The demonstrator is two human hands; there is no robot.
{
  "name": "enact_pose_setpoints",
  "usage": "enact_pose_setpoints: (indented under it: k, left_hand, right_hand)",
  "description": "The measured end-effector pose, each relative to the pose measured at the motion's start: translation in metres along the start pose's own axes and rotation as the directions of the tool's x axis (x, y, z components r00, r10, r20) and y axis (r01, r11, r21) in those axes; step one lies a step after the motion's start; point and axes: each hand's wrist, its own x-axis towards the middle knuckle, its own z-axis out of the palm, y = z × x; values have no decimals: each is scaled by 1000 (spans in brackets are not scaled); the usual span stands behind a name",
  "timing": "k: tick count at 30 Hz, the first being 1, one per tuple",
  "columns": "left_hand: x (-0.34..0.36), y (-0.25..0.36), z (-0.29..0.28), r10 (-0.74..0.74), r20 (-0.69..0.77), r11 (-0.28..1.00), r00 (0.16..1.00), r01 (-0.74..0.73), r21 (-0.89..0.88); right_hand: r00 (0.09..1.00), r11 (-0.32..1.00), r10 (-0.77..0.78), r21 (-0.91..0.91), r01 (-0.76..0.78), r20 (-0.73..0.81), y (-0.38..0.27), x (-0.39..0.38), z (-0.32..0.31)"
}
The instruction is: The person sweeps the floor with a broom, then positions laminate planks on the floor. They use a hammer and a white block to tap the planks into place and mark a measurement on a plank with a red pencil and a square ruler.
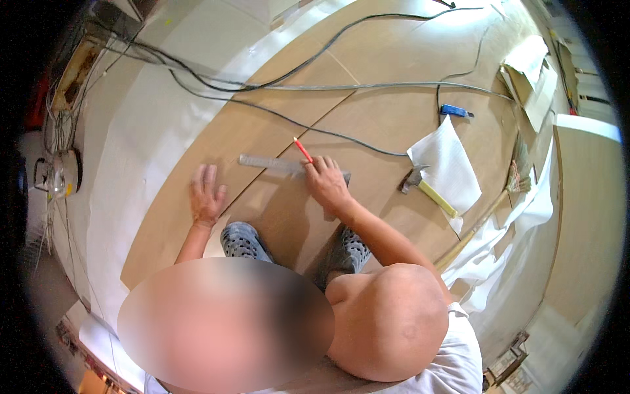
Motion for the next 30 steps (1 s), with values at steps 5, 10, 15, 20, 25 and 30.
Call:
enact_pose_setpoints:
  k: [5, 10, 15, 20, 25, 30]
  left_hand:
    - [25, -33, -18, -291, 43, 957, 956, 291, 23]
    - [42, -45, -24, -428, 190, 903, 883, 428, 45]
    - [36, -48, -33, -415, 244, 907, 877, 420, 31]
    - [19, -43, -36, -412, 288, 910, 864, 406, 84]
    - [-12, -45, -37, -397, 284, 918, 873, 385, 98]
    - [-32, -50, -45, -404, 304, 914, 863, 393, 101]
  right_hand:
    - [986, 1000, 4, -25, -8, -170, 74, 23, -20]
    - [941, 972, 231, 103, -211, -246, 131, 58, -45]
    - [927, 958, 278, 139, -249, -251, 162, 95, -68]
    - [924, 956, 289, 127, -265, -249, 215, 132, -79]
    - [945, 954, 285, 145, -263, -158, 217, 161, -97]
    - [973, 979, 197, 77, -189, -121, 176, 135, -94]
